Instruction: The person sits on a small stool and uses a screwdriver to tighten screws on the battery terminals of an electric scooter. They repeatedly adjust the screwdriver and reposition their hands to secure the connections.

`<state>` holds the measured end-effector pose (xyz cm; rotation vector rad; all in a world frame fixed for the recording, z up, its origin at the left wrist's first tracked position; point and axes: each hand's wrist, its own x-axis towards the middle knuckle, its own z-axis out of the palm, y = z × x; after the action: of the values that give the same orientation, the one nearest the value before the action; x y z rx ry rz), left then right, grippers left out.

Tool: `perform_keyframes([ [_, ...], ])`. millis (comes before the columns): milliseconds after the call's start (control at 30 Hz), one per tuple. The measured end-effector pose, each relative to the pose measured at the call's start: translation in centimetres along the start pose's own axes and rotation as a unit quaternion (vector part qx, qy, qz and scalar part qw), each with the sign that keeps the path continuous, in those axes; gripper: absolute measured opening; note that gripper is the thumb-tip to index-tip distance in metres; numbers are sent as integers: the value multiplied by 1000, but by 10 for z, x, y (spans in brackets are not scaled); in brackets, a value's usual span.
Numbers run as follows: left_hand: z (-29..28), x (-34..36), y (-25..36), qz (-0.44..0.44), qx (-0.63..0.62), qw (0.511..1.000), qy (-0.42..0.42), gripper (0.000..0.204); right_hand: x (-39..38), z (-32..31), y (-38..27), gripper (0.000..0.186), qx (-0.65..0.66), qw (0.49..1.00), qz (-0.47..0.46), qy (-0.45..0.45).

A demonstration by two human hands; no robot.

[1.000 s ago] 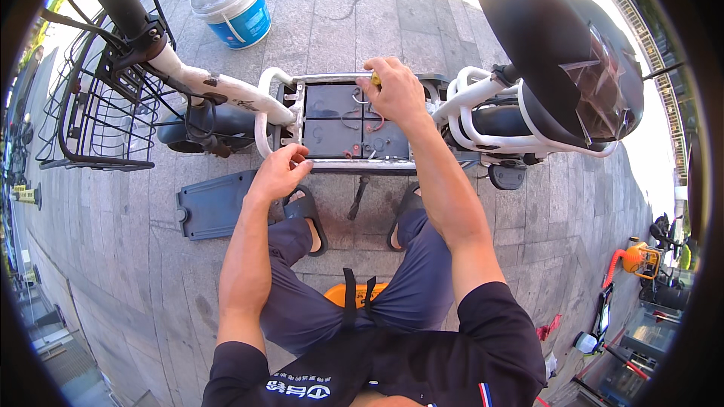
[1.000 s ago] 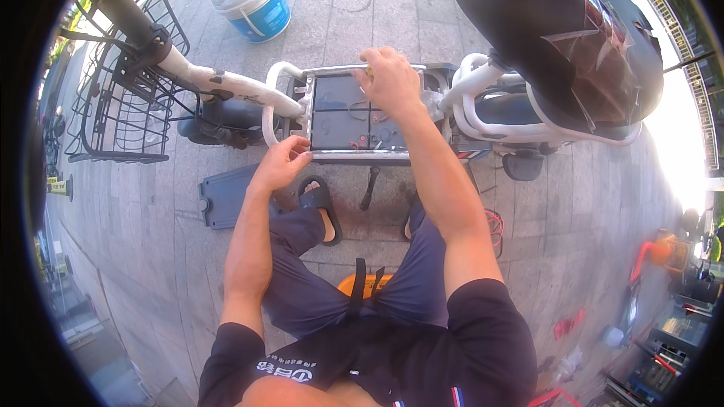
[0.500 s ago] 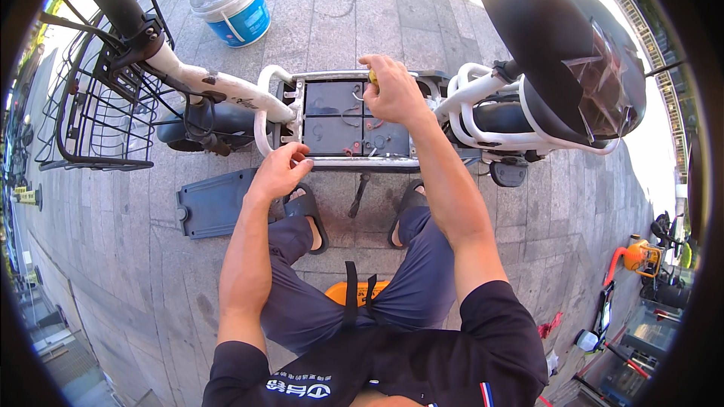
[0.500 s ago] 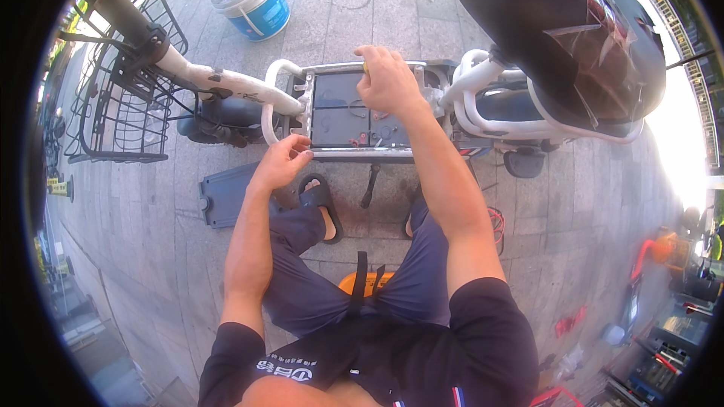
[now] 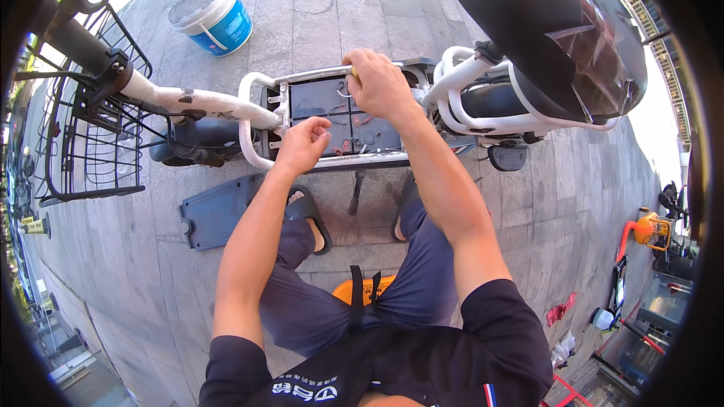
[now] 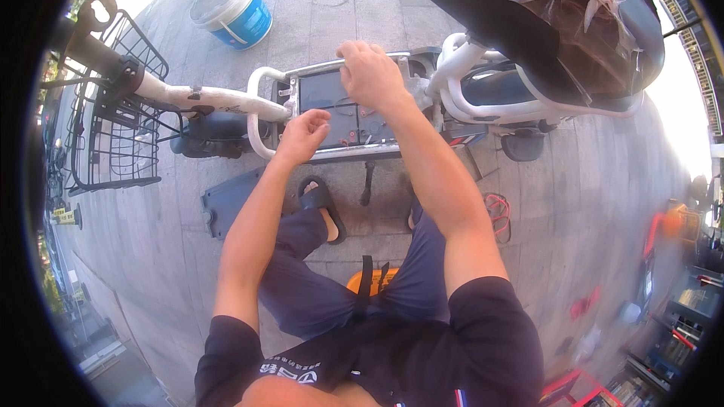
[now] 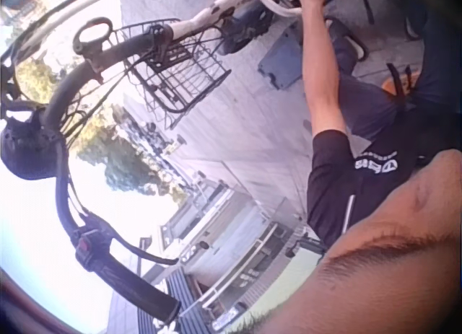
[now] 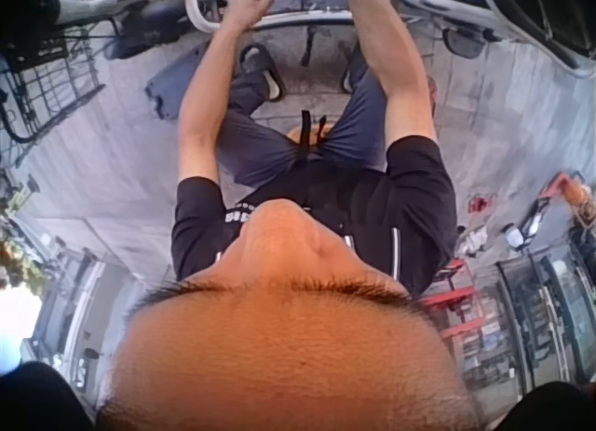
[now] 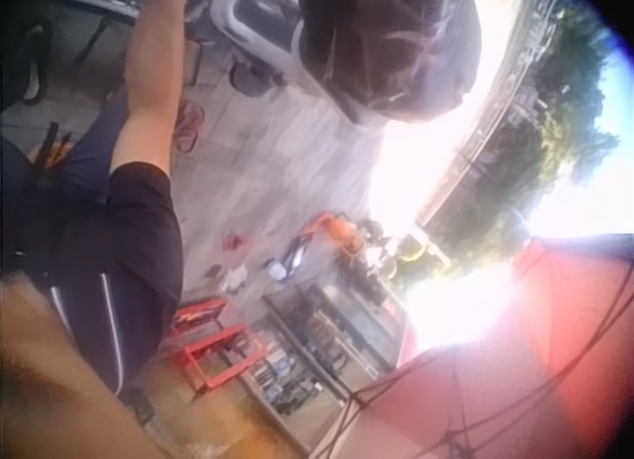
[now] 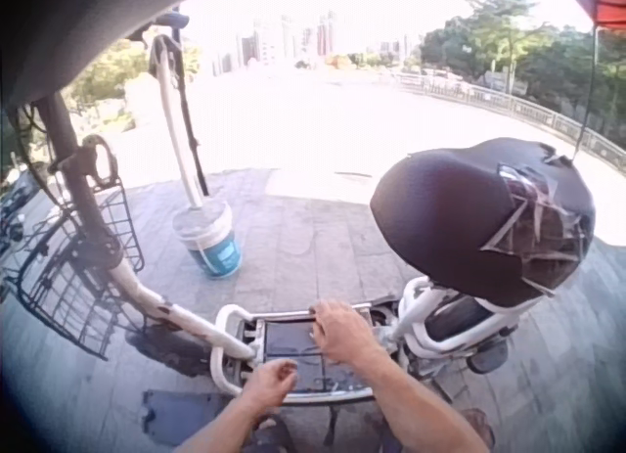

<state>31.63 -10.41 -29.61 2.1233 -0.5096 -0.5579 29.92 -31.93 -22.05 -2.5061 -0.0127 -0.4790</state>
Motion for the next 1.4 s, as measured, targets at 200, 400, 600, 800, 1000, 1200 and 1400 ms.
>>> perform_keyframes([
  [200,50,92,-6,16,113,993,17,24,-3,-2,1,25,10,997,56,-47],
  [400,74,119,-2,23,158,987,6,29,1,-9,10,24,18,999,-28,6],
  [600,70,122,-4,75,194,978,-3,29,0,-13,12,26,34,999,-30,-18],
  [800,73,127,-14,81,188,979,9,36,1,-8,12,25,25,1000,7,-11],
  [1000,78,135,-34,123,137,983,7,41,2,-5,9,27,18,1000,8,-19],
  [1200,77,139,-38,106,182,978,-5,44,4,-2,8,24,17,999,-51,6],
  [1400,69,124,-5,18,209,978,-12,39,5,-6,5,27,37,999,21,-12],
])
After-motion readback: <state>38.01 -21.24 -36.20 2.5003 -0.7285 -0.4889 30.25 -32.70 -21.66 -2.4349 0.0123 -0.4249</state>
